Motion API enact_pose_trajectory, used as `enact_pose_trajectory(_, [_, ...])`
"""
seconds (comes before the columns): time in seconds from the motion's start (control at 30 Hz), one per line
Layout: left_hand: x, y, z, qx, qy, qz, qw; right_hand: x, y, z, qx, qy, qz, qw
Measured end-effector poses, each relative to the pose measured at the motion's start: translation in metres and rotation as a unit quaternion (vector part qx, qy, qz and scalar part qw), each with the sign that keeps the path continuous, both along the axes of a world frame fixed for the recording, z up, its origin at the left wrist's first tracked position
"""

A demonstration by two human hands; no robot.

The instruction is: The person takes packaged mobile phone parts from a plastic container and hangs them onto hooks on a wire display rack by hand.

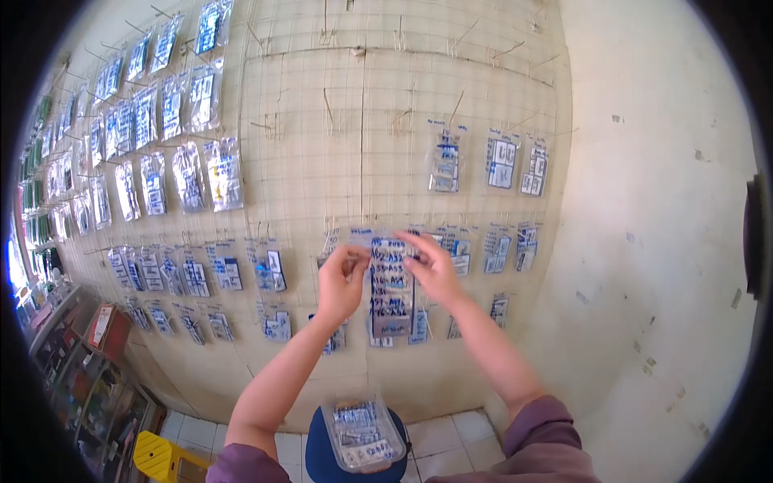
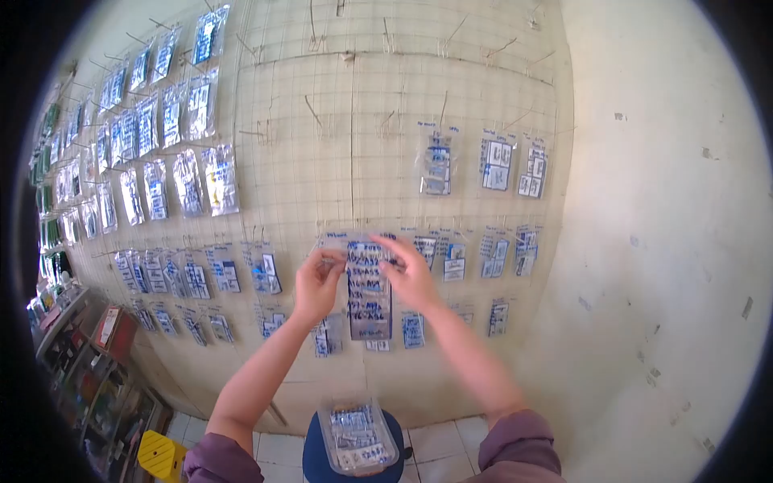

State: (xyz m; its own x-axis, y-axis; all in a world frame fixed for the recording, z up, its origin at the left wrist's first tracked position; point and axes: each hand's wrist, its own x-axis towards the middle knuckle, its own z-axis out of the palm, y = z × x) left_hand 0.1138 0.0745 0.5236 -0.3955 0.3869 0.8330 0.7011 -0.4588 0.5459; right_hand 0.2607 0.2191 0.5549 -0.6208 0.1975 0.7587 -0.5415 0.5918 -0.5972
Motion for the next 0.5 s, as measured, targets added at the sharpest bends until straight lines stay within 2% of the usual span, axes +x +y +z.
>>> enact_pose_trajectory(0.1, [0.003,0.02,0.056,-0.017,0.001,0.013,1.0,-0.016,0.034,0.052,0.047,0.046,0.019,0.998])
enact_pose_trajectory(0.17, [0.0,0.038,0.086,0.0,0.012,0.014,1.0,-0.028,0.058,0.082,0.039,0.066,0.033,0.997])
enact_pose_trajectory(0.3, [-0.008,0.075,0.133,-0.008,0.07,0.084,0.994,-0.049,0.101,0.136,0.106,0.111,0.0,0.988])
enact_pose_trajectory(0.43, [-0.017,0.108,0.173,0.037,0.126,0.16,0.978,-0.069,0.126,0.175,0.092,0.156,0.017,0.983])
enact_pose_trajectory(0.5, [-0.029,0.125,0.188,0.1,0.159,0.149,0.971,-0.076,0.134,0.188,0.151,0.192,-0.04,0.969])
